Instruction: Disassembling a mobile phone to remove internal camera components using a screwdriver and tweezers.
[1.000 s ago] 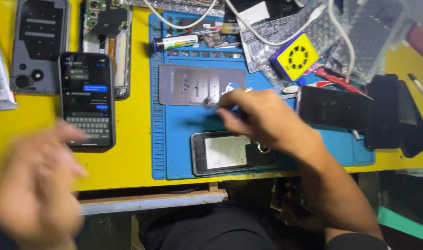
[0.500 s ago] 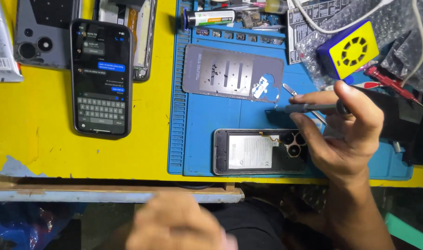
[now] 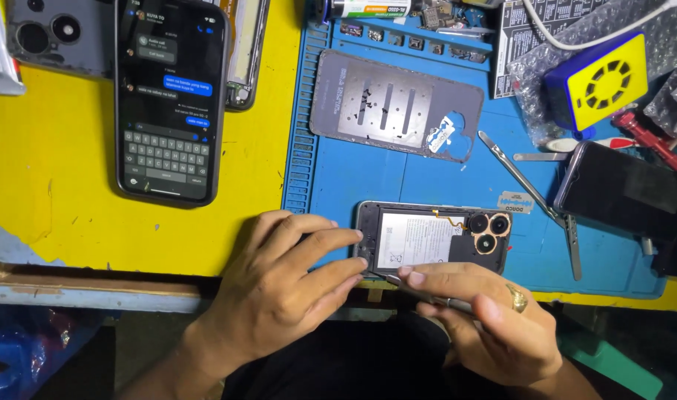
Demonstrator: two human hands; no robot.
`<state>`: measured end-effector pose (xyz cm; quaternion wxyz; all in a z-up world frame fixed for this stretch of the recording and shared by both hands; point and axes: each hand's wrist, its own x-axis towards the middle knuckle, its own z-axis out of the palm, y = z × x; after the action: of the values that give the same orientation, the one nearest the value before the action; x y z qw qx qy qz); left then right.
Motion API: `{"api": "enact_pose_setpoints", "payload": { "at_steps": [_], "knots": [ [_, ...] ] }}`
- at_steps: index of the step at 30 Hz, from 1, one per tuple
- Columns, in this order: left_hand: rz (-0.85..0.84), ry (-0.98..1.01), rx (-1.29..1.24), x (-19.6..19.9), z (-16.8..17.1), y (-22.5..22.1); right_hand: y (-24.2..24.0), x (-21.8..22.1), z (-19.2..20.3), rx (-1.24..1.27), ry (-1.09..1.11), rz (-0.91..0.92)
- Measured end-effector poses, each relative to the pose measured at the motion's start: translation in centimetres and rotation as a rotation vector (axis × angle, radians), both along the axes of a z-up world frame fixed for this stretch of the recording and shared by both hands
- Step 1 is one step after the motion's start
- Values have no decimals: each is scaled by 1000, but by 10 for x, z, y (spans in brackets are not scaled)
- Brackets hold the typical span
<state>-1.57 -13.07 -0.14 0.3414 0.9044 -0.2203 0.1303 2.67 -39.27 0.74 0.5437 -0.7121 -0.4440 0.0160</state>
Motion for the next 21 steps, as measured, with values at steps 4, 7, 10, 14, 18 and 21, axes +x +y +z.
{"api": "enact_pose_setpoints", "payload": {
  "at_steps": [4, 7, 10, 14, 18, 21],
  "knots": [
    [-6, 2, -7, 1, 1, 0, 1, -4, 4, -32, -5, -38],
    [-2, -7, -5, 0, 0, 0, 2, -5, 6, -59, -25, -36],
    [-3, -15, 1, -1, -1, 0, 4, -7, 8, -51, -23, -55],
    [-23, -32, 33, -2, -2, 1, 13, -8, 18, -89, -119, -63],
    [-9, -13, 34, -5, -2, 2, 5, 5, 26, -135, -98, 155],
    [32, -70, 62, -8, -5, 2, 31, -24, 37, -206, -53, -251]
  ]
}}
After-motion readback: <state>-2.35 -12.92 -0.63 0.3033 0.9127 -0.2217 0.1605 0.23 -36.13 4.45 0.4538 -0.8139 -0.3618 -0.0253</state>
